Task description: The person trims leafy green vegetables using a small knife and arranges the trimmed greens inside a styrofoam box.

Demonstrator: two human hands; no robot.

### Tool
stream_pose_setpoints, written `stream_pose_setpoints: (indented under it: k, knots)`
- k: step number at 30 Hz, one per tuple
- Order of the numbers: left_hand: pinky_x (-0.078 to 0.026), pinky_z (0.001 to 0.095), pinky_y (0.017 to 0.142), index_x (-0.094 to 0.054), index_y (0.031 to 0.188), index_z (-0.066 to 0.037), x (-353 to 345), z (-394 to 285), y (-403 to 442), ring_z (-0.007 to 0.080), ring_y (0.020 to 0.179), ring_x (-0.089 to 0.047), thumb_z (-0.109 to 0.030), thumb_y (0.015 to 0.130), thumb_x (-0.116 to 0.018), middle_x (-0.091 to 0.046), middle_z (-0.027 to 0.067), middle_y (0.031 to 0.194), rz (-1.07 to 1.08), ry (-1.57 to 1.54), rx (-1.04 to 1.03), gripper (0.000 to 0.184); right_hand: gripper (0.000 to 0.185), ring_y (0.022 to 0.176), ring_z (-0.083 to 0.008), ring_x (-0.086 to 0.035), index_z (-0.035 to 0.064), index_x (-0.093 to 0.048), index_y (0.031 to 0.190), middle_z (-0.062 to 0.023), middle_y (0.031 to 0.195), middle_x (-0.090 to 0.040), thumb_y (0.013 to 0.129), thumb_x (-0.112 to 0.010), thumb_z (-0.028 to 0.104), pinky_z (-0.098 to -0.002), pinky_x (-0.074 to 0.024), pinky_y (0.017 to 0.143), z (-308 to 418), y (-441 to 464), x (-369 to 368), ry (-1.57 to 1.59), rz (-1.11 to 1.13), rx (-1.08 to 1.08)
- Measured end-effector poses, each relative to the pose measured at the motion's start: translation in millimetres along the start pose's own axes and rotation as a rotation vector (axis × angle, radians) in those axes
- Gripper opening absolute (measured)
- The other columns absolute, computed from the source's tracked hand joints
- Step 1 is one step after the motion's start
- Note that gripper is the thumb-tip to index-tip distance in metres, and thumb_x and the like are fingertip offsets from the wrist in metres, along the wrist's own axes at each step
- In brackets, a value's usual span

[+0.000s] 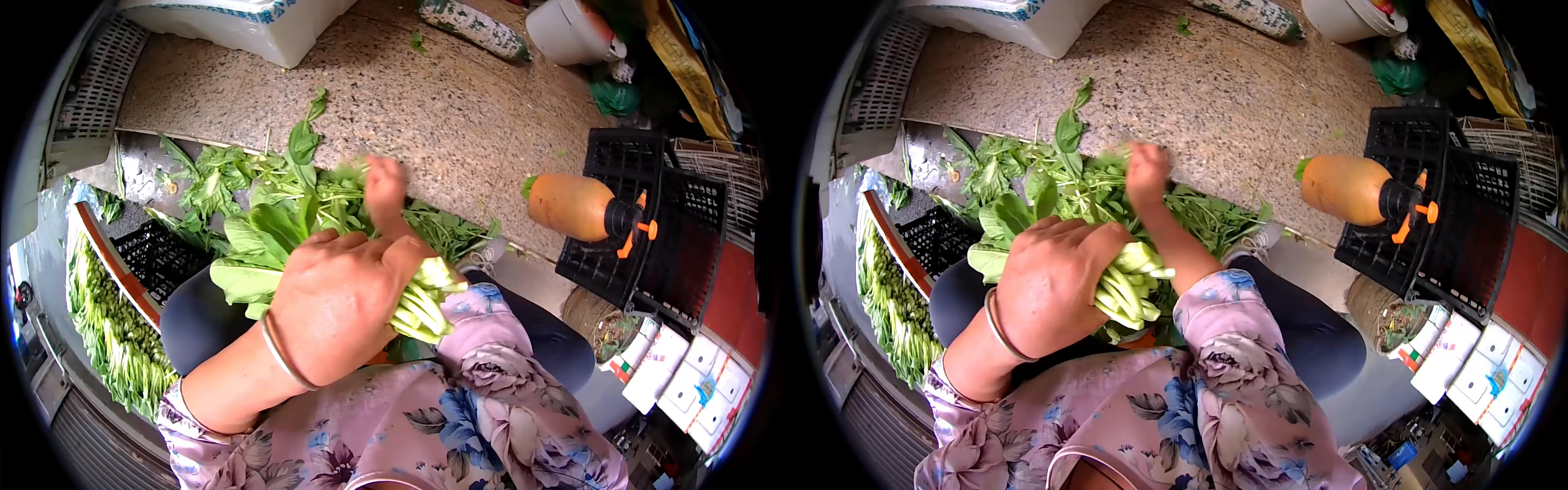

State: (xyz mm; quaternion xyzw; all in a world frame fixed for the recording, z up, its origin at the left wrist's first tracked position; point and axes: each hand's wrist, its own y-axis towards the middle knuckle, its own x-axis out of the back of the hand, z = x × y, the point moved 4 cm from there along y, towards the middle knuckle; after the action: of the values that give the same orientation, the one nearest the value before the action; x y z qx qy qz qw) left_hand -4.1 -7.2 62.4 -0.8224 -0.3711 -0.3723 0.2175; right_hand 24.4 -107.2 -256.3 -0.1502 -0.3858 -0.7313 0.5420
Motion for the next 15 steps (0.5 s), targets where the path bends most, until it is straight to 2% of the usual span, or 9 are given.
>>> stream_pose_setpoints:
  k: [1, 2, 4, 6, 9, 11, 12, 14, 15]
  knots:
    - [-0.045, 0.0336, 0.060, -0.050, 0.080, -0.004, 0, 2, 0, 0.0258, 0.069, -0.058, -0.005, 0.057, -0.059, -0.055, 0.0090, 0.067, 0.011, 0.015, 0.013, 0.025, 0.020, 0.072, -0.0252, -0.051, 0.0095, -0.066, 0.091, -0.0085, 0.076, -0.054, 0.073, -0.058, 0.003, -0.0349, -0.0418, 0.068, 32, -16, -18, 0.217, 0.182, -0.025]
    - [-0.043, 0.0351, 0.062, -0.052, 0.082, -0.004, -2, 6, -2, 0.0264, 0.065, -0.056, -0.013, 0.058, -0.066, -0.056, 0.0090, 0.067, 0.017, 0.006, 0.027, 0.029, 0.021, 0.075, -0.0251, -0.052, 0.0102, -0.066, 0.090, -0.0089, 0.078, -0.054, 0.073, -0.058, 0.002, -0.0349, -0.0423, 0.071, 55, -26, -35, 0.433, 0.368, -0.048]
    - [-0.043, 0.0344, 0.062, -0.052, 0.083, -0.004, 3, 10, -7, 0.0249, 0.065, -0.057, -0.013, 0.061, -0.063, -0.057, 0.0084, 0.068, -0.059, 0.000, 0.006, 0.027, 0.021, 0.076, -0.0252, -0.053, 0.0101, -0.067, 0.089, -0.0098, 0.078, -0.055, 0.072, -0.057, 0.001, -0.0356, -0.0429, 0.072, 77, 8, -22, 0.385, 0.256, 0.099]
    - [-0.042, 0.0335, 0.061, -0.051, 0.087, -0.004, 4, 14, -14, 0.0234, 0.066, -0.056, -0.012, 0.059, -0.060, -0.056, 0.0075, 0.072, -0.003, 0.013, 0.014, 0.030, 0.019, 0.078, -0.0257, -0.053, 0.0103, -0.066, 0.090, -0.0083, 0.081, -0.056, 0.074, -0.058, 0.003, -0.0363, -0.0414, 0.071, 33, 57, -33, 0.262, 0.081, -0.038]
    - [-0.042, 0.0329, 0.059, -0.050, 0.087, -0.005, 5, 21, -17, 0.0228, 0.066, -0.056, -0.012, 0.058, -0.060, -0.055, 0.0059, 0.070, 0.027, -0.017, 0.044, 0.032, 0.019, 0.082, -0.0267, -0.051, 0.0103, -0.064, 0.098, -0.0085, 0.085, -0.055, 0.080, -0.058, 0.010, -0.0368, -0.0421, 0.076, -26, 139, -37, -0.025, -0.014, -0.137]
    - [-0.041, 0.0323, 0.058, -0.049, 0.086, -0.005, 8, 24, -17, 0.0221, 0.066, -0.055, -0.014, 0.058, -0.059, -0.053, 0.0049, 0.070, 0.006, -0.023, 0.046, 0.030, 0.022, 0.086, -0.0266, -0.052, 0.0138, -0.065, 0.101, -0.0087, 0.089, -0.056, 0.081, -0.058, 0.010, -0.0372, -0.0441, 0.078, -38, 168, -57, -0.148, 0.089, -0.284]
    - [-0.041, 0.0323, 0.058, -0.049, 0.086, -0.005, 9, 26, -17, 0.0221, 0.066, -0.055, -0.014, 0.058, -0.059, -0.053, 0.0049, 0.070, 0.002, -0.020, 0.062, 0.030, 0.022, 0.086, -0.0266, -0.052, 0.0138, -0.065, 0.101, -0.0087, 0.089, -0.056, 0.081, -0.058, 0.010, -0.0372, -0.0441, 0.078, -33, 171, -69, -0.138, 0.101, -0.278]
    - [-0.040, 0.0319, 0.058, -0.049, 0.086, -0.005, 13, 30, -17, 0.0213, 0.067, -0.055, -0.014, 0.059, -0.058, -0.053, 0.0044, 0.070, 0.010, -0.002, 0.065, 0.030, 0.021, 0.088, -0.0252, -0.052, 0.0145, -0.065, 0.100, -0.0082, 0.090, -0.057, 0.081, -0.058, 0.010, -0.0364, -0.0448, 0.078, -6, 172, -100, 0.017, 0.272, 0.023]
    - [-0.040, 0.0319, 0.058, -0.049, 0.086, -0.005, 15, 32, -17, 0.0213, 0.067, -0.055, -0.014, 0.059, -0.058, -0.053, 0.0044, 0.070, 0.002, -0.002, 0.075, 0.030, 0.021, 0.086, -0.0247, -0.053, 0.0149, -0.065, 0.098, -0.0075, 0.089, -0.057, 0.079, -0.058, 0.009, -0.0349, -0.0450, 0.078, 18, 157, -108, 0.083, 0.472, 0.035]
